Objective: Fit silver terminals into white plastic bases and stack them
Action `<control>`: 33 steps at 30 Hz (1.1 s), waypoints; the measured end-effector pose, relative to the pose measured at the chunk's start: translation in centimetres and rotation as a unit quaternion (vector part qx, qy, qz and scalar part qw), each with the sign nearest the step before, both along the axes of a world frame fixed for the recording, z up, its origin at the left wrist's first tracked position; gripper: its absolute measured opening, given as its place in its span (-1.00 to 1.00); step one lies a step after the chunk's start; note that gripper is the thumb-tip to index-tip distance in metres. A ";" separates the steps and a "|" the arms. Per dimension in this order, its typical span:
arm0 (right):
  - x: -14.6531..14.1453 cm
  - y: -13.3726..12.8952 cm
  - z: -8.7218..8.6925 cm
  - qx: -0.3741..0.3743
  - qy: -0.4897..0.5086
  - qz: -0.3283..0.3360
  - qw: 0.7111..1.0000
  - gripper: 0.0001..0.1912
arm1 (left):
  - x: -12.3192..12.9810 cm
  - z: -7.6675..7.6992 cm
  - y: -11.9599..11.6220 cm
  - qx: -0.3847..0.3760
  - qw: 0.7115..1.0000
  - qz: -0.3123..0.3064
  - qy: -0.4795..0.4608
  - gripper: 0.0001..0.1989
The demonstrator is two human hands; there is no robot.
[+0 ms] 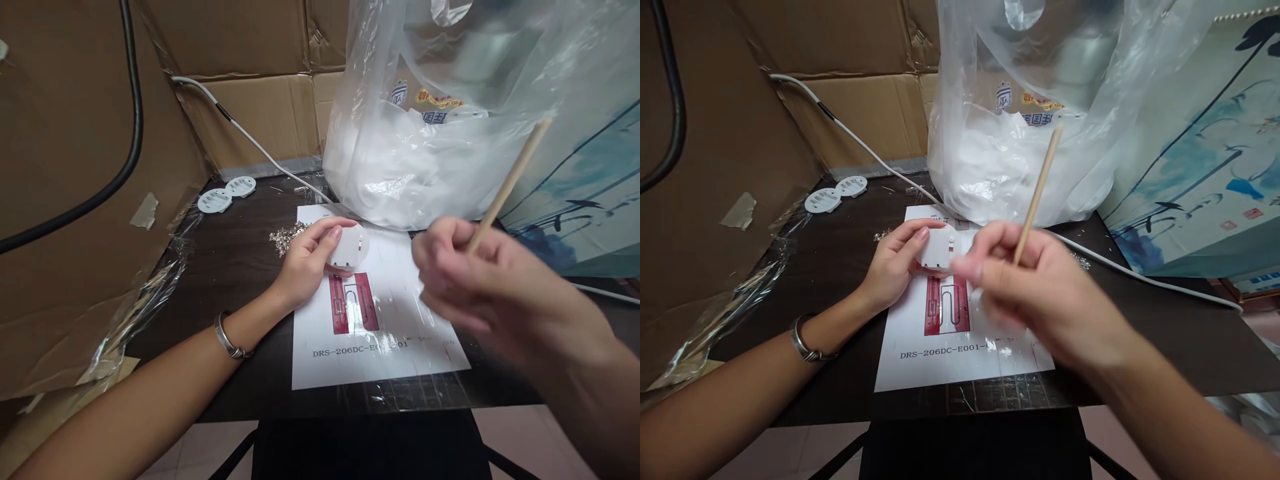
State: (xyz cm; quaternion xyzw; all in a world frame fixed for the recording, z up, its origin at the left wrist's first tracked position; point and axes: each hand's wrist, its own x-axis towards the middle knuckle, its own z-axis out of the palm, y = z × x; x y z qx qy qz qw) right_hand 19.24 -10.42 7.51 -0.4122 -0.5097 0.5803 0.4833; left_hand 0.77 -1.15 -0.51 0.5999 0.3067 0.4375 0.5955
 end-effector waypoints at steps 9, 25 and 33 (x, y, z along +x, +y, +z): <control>7.3 6.6 -1.5 0.004 -0.500 -0.012 0.866 -0.65 | -0.3 0.1 0.1 0.139 0.982 0.048 0.117 -0.76; 8.4 5.8 -3.0 -0.002 -0.649 0.050 0.759 -0.86 | -0.2 -0.2 -0.4 0.065 0.994 -0.075 0.046 -0.64; 8.5 5.8 -3.4 0.036 -0.641 0.069 0.763 -0.89 | -0.1 -0.2 -0.1 0.169 0.983 -0.026 0.068 -0.80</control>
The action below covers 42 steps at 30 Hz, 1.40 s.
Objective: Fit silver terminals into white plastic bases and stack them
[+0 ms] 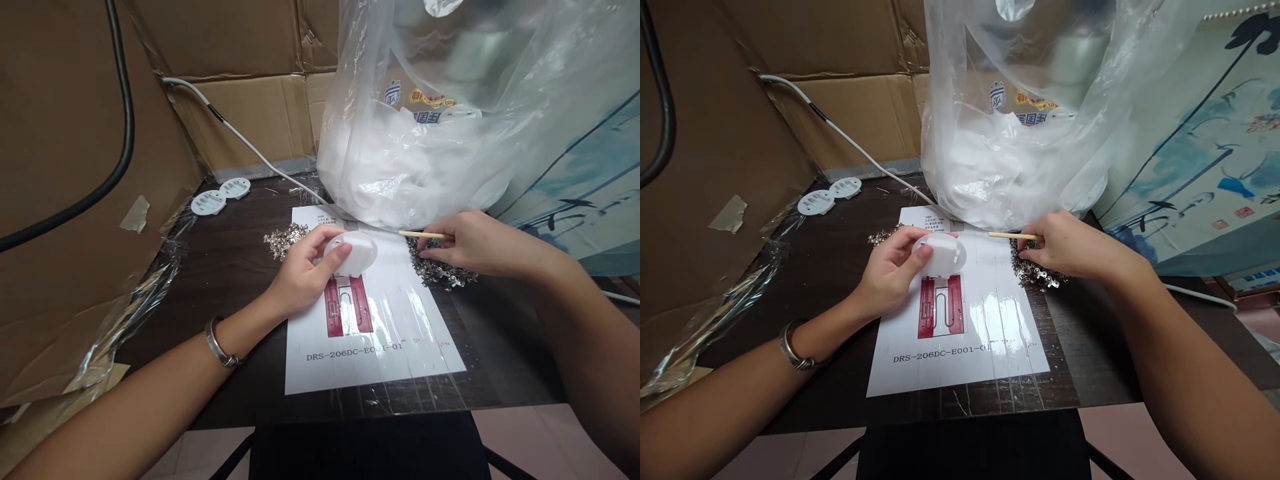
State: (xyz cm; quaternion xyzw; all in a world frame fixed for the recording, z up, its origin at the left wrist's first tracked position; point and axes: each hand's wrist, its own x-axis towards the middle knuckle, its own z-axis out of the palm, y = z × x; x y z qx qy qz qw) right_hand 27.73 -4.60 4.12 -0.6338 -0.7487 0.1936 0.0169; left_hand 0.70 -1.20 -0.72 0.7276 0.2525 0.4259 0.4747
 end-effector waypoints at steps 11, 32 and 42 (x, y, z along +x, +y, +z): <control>0.1 0.1 -0.8 0.019 0.030 0.008 0.999 -0.81 | -0.1 0.3 0.3 0.196 0.975 0.085 0.055 -0.78; -0.1 -0.2 -0.5 0.063 0.071 -0.002 0.995 -0.80 | 0.2 0.1 -0.1 0.029 0.994 0.109 -0.011 -0.73; -1.6 -0.7 -0.1 0.083 0.160 -0.033 0.983 -0.75 | 0.6 0.7 -0.3 -0.122 0.991 0.038 -0.040 -0.70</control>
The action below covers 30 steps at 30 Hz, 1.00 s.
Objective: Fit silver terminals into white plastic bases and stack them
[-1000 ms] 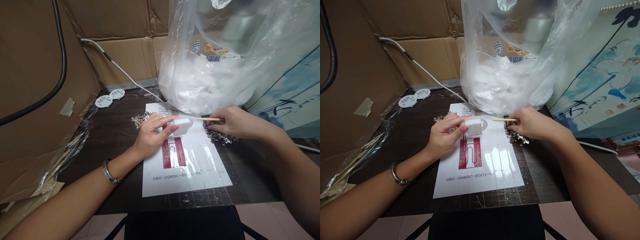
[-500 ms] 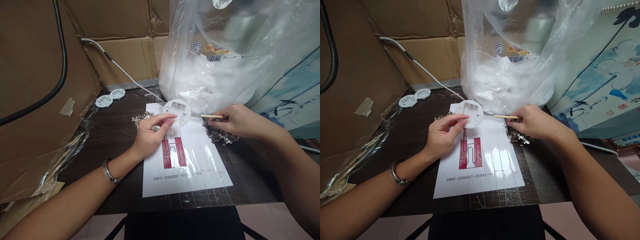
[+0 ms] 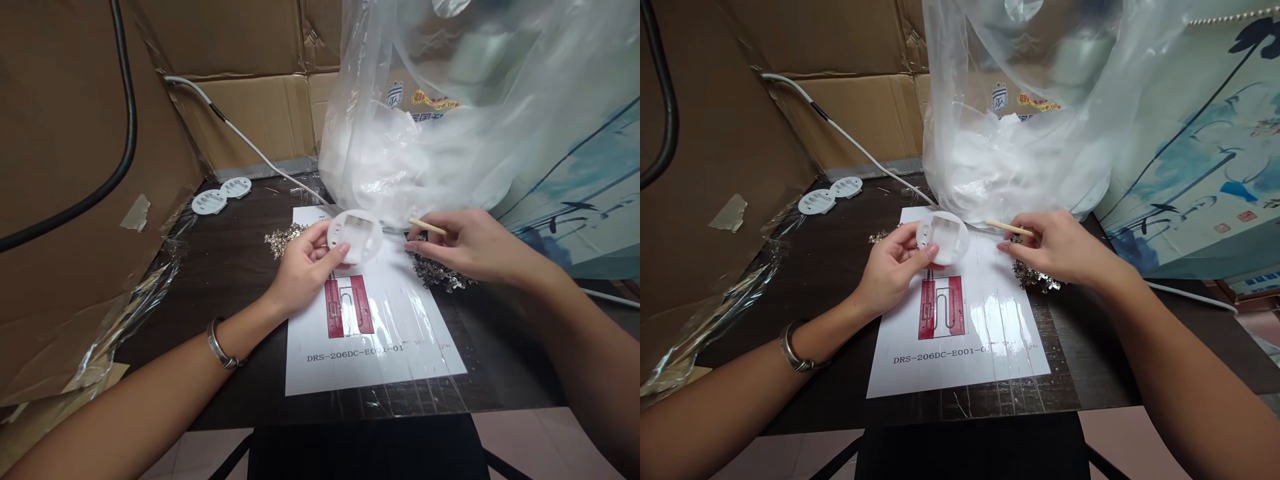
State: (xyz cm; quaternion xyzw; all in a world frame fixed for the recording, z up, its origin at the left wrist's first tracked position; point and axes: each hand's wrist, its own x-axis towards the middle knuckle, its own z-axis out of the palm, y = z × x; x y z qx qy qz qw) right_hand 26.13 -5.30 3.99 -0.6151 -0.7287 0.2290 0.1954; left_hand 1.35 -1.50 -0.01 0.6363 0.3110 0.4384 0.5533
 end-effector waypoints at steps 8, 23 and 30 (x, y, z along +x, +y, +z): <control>-4.7 -1.2 -1.1 0.005 0.292 0.011 0.956 -0.70 | -0.1 0.3 -0.7 -0.023 0.999 -0.032 0.027 -0.82; -5.7 -0.9 -2.3 -0.180 0.570 -0.053 0.800 -0.63 | -0.5 -0.1 -0.1 -0.146 0.966 -0.211 -0.041 -0.39; -5.5 -0.7 -2.7 -0.185 0.542 -0.035 0.819 -0.73 | -0.3 0.0 -0.4 -0.122 0.982 -0.141 -0.017 -0.34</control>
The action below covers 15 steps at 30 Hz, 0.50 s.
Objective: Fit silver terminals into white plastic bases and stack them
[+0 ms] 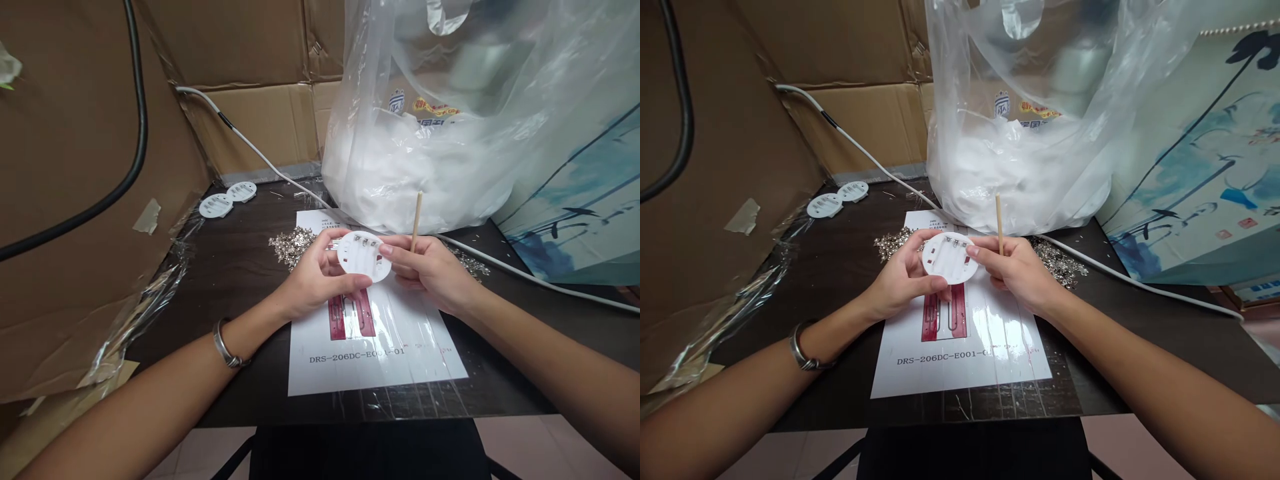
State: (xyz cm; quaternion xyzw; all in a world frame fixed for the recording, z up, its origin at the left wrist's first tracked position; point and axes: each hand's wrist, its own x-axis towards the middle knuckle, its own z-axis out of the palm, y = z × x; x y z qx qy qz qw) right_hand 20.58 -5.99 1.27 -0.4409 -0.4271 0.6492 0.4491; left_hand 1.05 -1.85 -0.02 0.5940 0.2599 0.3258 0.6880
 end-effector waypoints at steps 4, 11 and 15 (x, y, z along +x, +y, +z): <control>0.3 0.1 -0.2 0.041 -0.067 -0.010 0.997 -0.69 | -0.2 0.2 -0.1 0.206 0.969 0.081 0.108 -0.15; 0.0 -0.4 -0.1 0.017 -0.049 0.014 0.999 -0.62 | -0.6 1.0 -0.6 0.477 0.853 0.084 0.192 -0.27; -0.3 -0.3 0.2 0.003 -0.055 -0.048 0.997 -0.59 | -2.6 2.6 2.1 0.463 0.820 0.176 0.287 -0.35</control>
